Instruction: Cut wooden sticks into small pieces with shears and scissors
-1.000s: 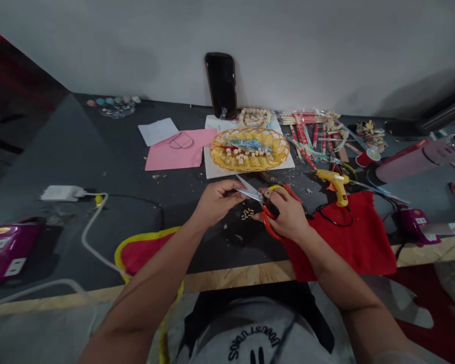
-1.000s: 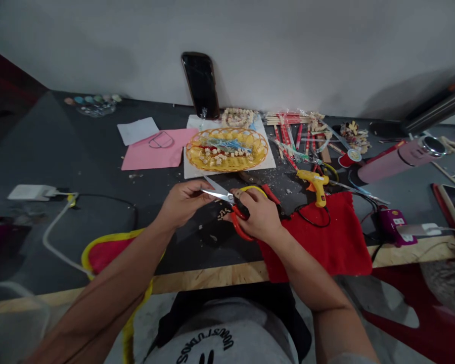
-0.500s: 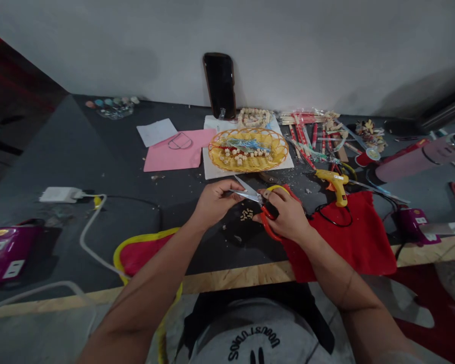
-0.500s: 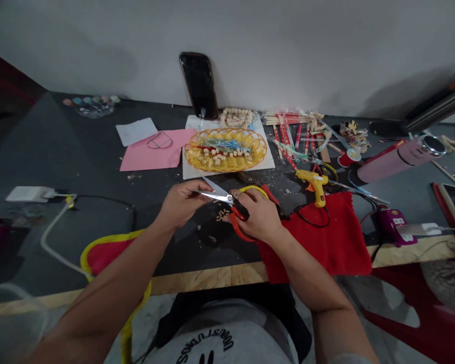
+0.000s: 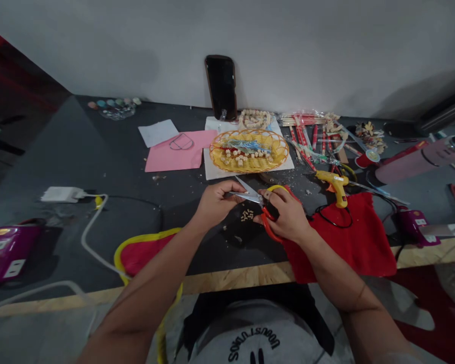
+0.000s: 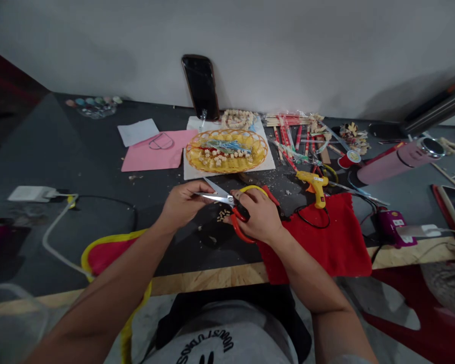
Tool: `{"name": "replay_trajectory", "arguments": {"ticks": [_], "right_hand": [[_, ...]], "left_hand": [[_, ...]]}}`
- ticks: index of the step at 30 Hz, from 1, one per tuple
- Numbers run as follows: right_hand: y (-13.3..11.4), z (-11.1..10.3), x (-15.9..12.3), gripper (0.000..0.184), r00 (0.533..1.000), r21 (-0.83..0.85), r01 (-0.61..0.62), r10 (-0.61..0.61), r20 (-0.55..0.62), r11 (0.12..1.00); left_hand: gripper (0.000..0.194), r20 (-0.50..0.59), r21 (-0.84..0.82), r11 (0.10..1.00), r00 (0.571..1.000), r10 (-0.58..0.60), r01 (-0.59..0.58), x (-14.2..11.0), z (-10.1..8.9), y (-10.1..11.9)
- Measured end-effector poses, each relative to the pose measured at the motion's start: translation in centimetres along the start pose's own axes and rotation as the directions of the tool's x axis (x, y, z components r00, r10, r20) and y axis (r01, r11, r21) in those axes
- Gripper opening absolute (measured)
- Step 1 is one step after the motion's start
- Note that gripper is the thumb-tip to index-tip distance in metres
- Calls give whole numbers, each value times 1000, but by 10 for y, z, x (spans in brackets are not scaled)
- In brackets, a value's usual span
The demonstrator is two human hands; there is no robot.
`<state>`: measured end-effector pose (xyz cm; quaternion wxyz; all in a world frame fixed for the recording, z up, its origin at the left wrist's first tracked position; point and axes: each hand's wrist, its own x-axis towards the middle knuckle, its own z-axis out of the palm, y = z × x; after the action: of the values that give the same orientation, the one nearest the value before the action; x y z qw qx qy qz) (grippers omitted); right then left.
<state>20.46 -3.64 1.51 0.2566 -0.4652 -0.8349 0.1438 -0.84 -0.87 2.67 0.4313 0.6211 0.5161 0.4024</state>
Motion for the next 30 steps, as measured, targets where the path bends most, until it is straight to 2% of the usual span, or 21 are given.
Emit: {"name": "replay_trajectory", "arguments": {"ticks": [9,11,14,17,21,23,26,30], "right_hand": [[0,-3,0,53,999,-13,-45,45,4,999],[3,-5,0,53,998,-12,-67,67,-13,998],[9,-8,1,53,994,20,-107,107,-32,994],[14,-11,2,51,994,-14,-107,108,5,994],[16,-16,1,62,983,-97,-10,28,182,995],[16,-18,0,68,974,-114,12,14,226,993],[16,-22,-1,66,975,-126,5,23,219,992],[19,-31,-7,55,991,-194,-72,93,99,978]], "left_hand": [[9,5,86,996,1000,-18,17,1,-3,1],[11,65,164,986,998,14,-24,2,-5,0],[17,212,314,940,975,70,-136,5,-7,-3],[24,279,438,884,960,38,-162,8,-9,-7],[26,177,617,784,983,-50,-71,11,-13,-13],[24,102,648,761,993,-66,-16,13,-15,-16],[22,-4,610,790,998,-68,56,16,-18,-19],[23,-127,515,854,992,-6,71,16,-19,-20]]}}
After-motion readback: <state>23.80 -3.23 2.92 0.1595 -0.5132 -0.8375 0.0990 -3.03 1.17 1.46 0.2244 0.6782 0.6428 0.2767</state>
